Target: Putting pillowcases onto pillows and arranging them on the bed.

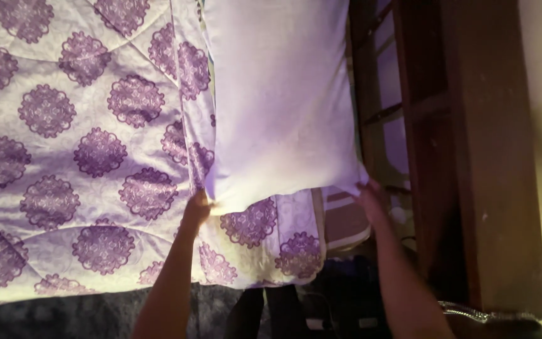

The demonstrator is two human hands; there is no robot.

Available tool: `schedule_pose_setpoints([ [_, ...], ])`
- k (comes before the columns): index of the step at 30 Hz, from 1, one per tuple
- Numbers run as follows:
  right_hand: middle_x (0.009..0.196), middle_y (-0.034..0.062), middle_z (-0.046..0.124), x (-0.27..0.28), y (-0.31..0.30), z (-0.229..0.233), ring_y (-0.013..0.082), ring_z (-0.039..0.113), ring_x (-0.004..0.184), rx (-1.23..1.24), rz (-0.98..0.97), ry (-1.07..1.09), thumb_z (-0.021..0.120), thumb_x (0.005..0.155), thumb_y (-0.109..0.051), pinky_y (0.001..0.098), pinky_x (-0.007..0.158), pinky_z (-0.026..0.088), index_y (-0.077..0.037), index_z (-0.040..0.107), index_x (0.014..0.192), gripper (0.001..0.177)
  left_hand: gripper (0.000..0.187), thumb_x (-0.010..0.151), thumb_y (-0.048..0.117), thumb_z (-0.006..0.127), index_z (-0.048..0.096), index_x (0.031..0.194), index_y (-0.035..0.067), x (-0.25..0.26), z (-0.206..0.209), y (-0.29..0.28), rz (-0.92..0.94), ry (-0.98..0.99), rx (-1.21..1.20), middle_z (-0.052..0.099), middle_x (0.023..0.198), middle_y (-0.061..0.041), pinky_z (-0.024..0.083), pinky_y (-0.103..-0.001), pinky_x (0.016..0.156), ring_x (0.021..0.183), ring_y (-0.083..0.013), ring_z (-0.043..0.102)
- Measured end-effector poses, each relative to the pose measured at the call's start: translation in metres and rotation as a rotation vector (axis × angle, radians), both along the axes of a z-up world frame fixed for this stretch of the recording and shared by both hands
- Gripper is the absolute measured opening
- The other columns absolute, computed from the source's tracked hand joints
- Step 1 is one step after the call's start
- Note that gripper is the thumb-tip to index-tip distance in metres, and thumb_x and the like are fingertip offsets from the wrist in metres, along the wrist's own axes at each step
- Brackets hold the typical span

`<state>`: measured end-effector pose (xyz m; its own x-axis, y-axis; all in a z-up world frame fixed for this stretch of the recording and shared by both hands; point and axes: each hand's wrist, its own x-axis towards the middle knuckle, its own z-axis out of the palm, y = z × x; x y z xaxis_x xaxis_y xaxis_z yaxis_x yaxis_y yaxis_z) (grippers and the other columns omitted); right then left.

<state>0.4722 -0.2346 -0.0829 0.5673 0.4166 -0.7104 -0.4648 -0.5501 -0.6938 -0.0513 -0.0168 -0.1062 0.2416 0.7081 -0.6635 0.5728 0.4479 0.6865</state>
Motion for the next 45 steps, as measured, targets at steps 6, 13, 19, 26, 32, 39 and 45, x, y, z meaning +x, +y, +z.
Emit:
schedule_pose_setpoints([
  [6,0.108,-0.0034,0.066,0.053,0.064,-0.034,0.0158,0.059,0.091,0.196,0.087,-0.049,0.057,0.087,-0.021,0.0326,0.078,0.048,-0.019,0.065,0.131,0.045,0.042,0.101,0.029,0.059,0.063,0.136,0.006,0.069,0.038,0.066,0.209,-0.206,0.330,0.070,0.124,-0.012,0.054,-0.036,0.094,0.108,-0.0240,0.066],
  [13,0.116,0.0039,0.068,0.065,0.170,0.006,0.0189,0.062,0.104,0.146,0.464,-0.402,0.059,0.102,-0.066,0.0404,0.097,0.048,-0.003,0.072,0.127,0.069,0.073,0.091,0.062,0.073,0.063,0.130,0.001,0.157,0.095,0.149,0.234,-0.121,0.337,0.062,0.084,-0.006,0.043,-0.031,0.060,0.068,-0.0134,0.052],
  [19,0.149,0.0019,0.059,0.046,0.242,0.072,0.0210,0.056,0.133,0.271,0.279,0.235,0.057,0.084,-0.077,0.0396,0.112,0.043,-0.011,0.051,0.152,0.095,0.095,0.080,0.069,0.076,0.050,0.136,-0.003,0.186,0.096,0.202,0.345,-0.191,0.168,0.066,0.104,-0.011,0.051,-0.038,0.080,0.091,-0.0209,0.062],
  [26,0.140,0.0077,0.060,0.060,0.282,0.100,0.0250,0.059,0.128,0.275,0.208,-0.069,0.079,0.080,-0.051,0.0412,0.107,0.050,-0.013,0.042,0.151,0.088,0.110,0.071,0.064,0.079,0.043,0.154,0.002,0.194,0.142,0.233,0.345,-0.481,-0.043,0.045,0.159,-0.017,0.019,-0.050,0.119,0.151,-0.0319,0.029],
  [32,0.126,0.0066,0.066,0.044,0.302,0.137,0.0210,0.064,0.109,0.336,0.317,-0.236,0.076,0.086,-0.038,0.0370,0.092,0.054,-0.010,0.053,0.146,0.070,0.111,0.075,0.059,0.086,0.033,0.151,-0.002,0.191,0.145,0.238,0.388,-0.578,0.075,0.051,0.146,-0.025,0.040,-0.050,0.118,0.143,-0.0396,0.046],
  [39,0.124,0.0047,0.069,0.040,0.231,0.036,0.0179,0.064,0.109,0.244,0.295,-0.227,0.073,0.091,-0.043,0.0343,0.090,0.053,-0.012,0.061,0.139,0.058,0.094,0.089,0.075,0.057,0.053,0.147,0.001,0.153,0.072,0.194,0.117,-0.092,0.081,0.064,0.133,-0.021,0.047,-0.046,0.105,0.124,-0.0333,0.059],
  [45,0.112,-0.0044,0.070,0.031,0.171,0.063,0.0093,0.065,0.100,0.295,0.408,-0.069,0.075,0.087,-0.050,0.0314,0.085,0.055,-0.012,0.062,0.130,0.059,0.097,0.081,0.076,0.065,0.054,0.143,0.003,0.125,0.110,0.143,0.224,-0.239,-0.118,0.063,0.128,-0.014,0.049,-0.050,0.099,0.119,-0.0284,0.059],
])
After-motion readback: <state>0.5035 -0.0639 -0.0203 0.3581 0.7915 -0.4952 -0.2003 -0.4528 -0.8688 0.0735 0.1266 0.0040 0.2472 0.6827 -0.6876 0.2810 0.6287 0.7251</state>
